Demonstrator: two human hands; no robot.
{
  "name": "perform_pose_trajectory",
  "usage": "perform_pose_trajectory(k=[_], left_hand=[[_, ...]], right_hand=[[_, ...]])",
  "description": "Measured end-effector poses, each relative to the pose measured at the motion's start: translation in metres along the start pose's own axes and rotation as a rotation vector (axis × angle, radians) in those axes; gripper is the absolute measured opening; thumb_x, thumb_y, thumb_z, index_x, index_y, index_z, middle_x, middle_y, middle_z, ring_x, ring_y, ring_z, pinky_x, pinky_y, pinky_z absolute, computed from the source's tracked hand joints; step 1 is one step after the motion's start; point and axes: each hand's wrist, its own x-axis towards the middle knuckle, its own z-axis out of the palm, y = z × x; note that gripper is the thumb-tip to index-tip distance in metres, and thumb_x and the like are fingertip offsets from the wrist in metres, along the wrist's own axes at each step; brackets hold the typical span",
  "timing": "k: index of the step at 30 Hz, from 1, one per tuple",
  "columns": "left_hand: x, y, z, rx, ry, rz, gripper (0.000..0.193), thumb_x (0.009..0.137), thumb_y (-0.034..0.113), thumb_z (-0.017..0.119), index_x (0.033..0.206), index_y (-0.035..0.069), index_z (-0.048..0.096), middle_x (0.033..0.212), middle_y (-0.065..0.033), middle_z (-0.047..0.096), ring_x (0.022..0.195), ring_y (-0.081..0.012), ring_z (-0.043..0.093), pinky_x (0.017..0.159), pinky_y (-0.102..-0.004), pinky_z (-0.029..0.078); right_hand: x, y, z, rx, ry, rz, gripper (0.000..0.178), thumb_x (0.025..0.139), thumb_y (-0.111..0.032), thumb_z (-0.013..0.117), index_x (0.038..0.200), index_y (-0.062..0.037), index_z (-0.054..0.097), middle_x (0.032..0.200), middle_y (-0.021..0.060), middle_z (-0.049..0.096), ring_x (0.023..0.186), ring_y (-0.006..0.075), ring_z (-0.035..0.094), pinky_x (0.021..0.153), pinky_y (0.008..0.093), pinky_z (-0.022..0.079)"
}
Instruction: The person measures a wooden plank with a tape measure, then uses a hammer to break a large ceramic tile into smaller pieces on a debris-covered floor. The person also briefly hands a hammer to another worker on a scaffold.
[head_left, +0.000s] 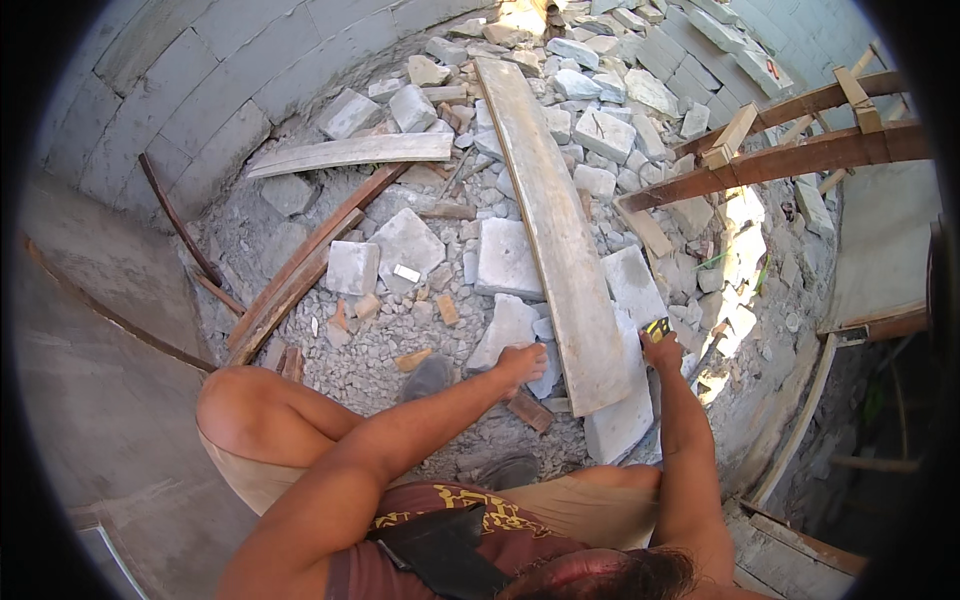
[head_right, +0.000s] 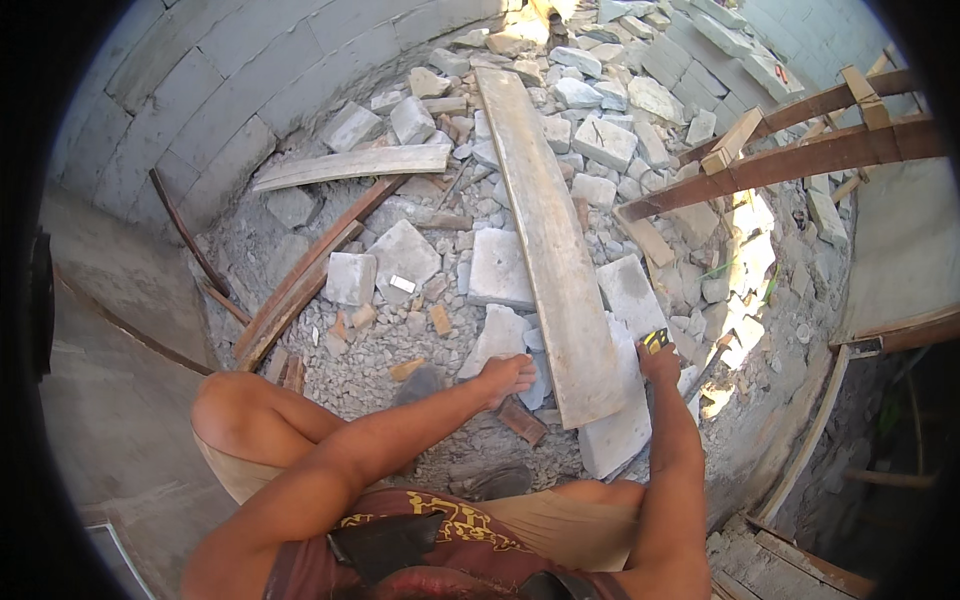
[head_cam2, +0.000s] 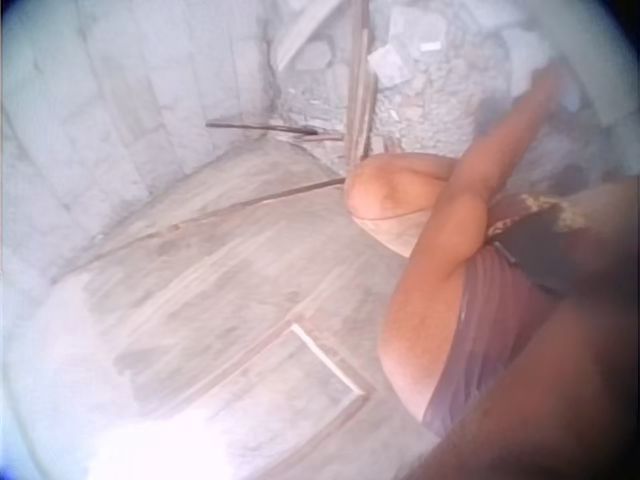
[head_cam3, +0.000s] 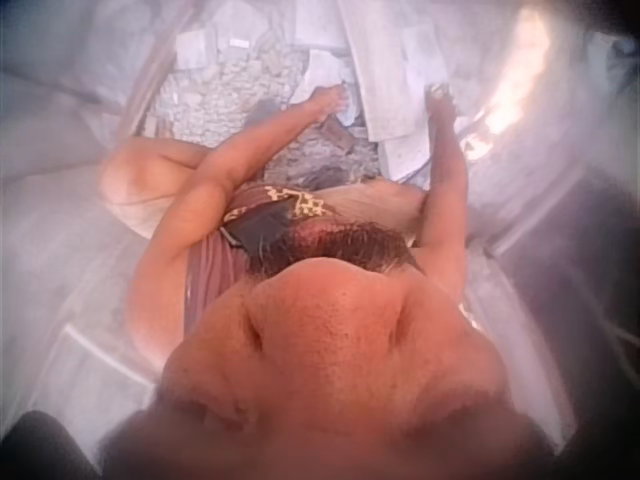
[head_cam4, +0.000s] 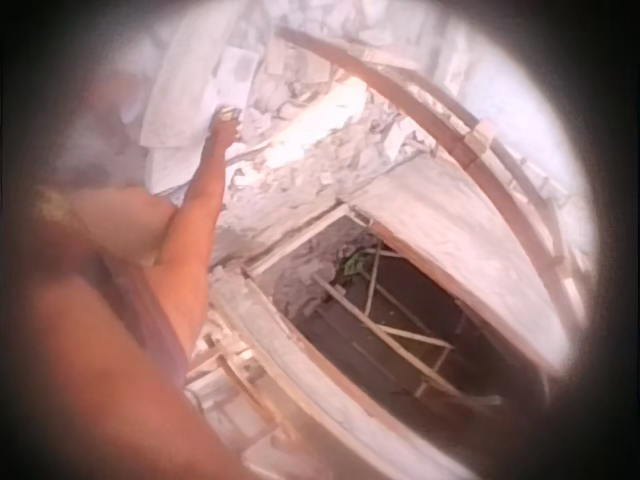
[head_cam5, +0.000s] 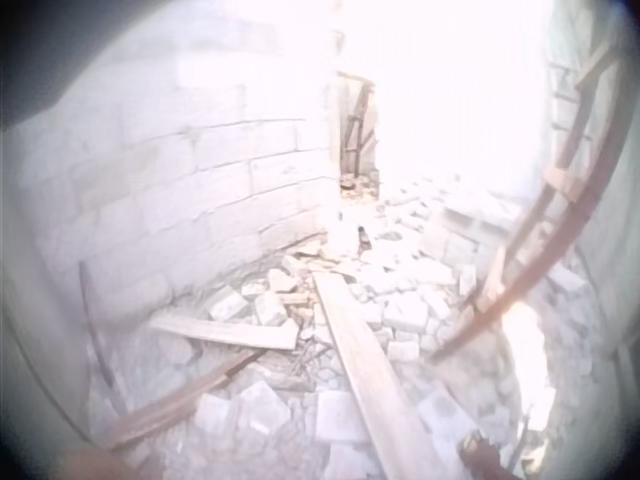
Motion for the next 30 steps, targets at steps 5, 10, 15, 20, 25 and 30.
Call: perform_pose_trajectory(k=[5,10,15,20,25,30], left_hand=[[0.006,0.001,-0.003,-0.046,-0.007,0.024,0.058,0.109,0.035,0.063,0.15,-0.005,0.054,0.145,-0.0217,0.064,0.132,-0.0345,0.065,0.113,-0.0444,0.054],[0.002,0.014,0.014,-0.01,-0.023,0.052,0.054,0.11,0.035,0.061,0.149,-0.002,0.056,0.144,-0.0181,0.065,0.13,-0.0322,0.065,0.111,-0.0437,0.055],[-0.005,0.037,0.046,0.043,-0.128,0.108,0.054,0.112,0.036,0.057,0.151,0.0,0.055,0.147,-0.0172,0.064,0.132,-0.0294,0.064,0.114,-0.0436,0.053],[-0.025,0.069,0.083,0.019,-0.29,0.184,0.06,0.11,0.044,0.061,0.152,0.001,0.055,0.157,-0.015,0.056,0.141,-0.0312,0.056,0.117,-0.0456,0.048],[-0.048,0.092,0.108,0.044,-0.268,0.284,0.054,0.107,0.046,0.067,0.139,0.003,0.066,0.144,-0.0093,0.062,0.129,-0.0273,0.061,0.11,-0.0434,0.052],[-0.045,0.09,0.102,0.175,-0.148,0.227,0.046,0.1,0.045,0.077,0.125,0.006,0.073,0.122,-0.006,0.071,0.116,-0.0218,0.064,0.102,-0.0391,0.053]], right_hand=[[-0.006,0.016,-0.007,0.215,0.112,0.018,0.097,0.088,-0.073,0.071,0.138,0.009,0.057,0.136,0.0332,0.068,0.127,0.0436,0.069,0.107,0.0524,0.053],[-0.015,0.04,-0.03,0.865,-0.155,-0.009,0.07,0.093,-0.073,0.06,0.115,-0.0076,0.071,0.091,0.0089,0.069,0.068,0.0197,0.061,0.054,0.0358,0.046],[-0.064,0.021,-0.075,1.423,-0.628,-0.2,0.072,0.095,-0.08,0.048,0.115,-0.0146,0.071,0.087,0.0072,0.07,0.064,0.018,0.059,0.049,0.0303,0.036],[-0.146,-0.028,-0.113,1.636,-0.94,-0.385,0.084,0.097,-0.089,0.039,0.131,-0.0179,0.068,0.103,0.0117,0.075,0.08,0.0268,0.07,0.053,0.0315,0.041],[-0.186,-0.06,-0.112,1.382,-1.114,-0.6,0.074,0.101,-0.081,0.045,0.136,-0.0191,0.066,0.103,0.0101,0.075,0.074,0.021,0.068,0.052,0.0298,0.041],[-0.204,-0.065,-0.089,1.27,-0.897,-0.576,0.066,0.104,-0.074,0.048,0.13,-0.0173,0.068,0.095,0.001,0.073,0.068,0.0113,0.063,0.052,0.0281,0.041]])
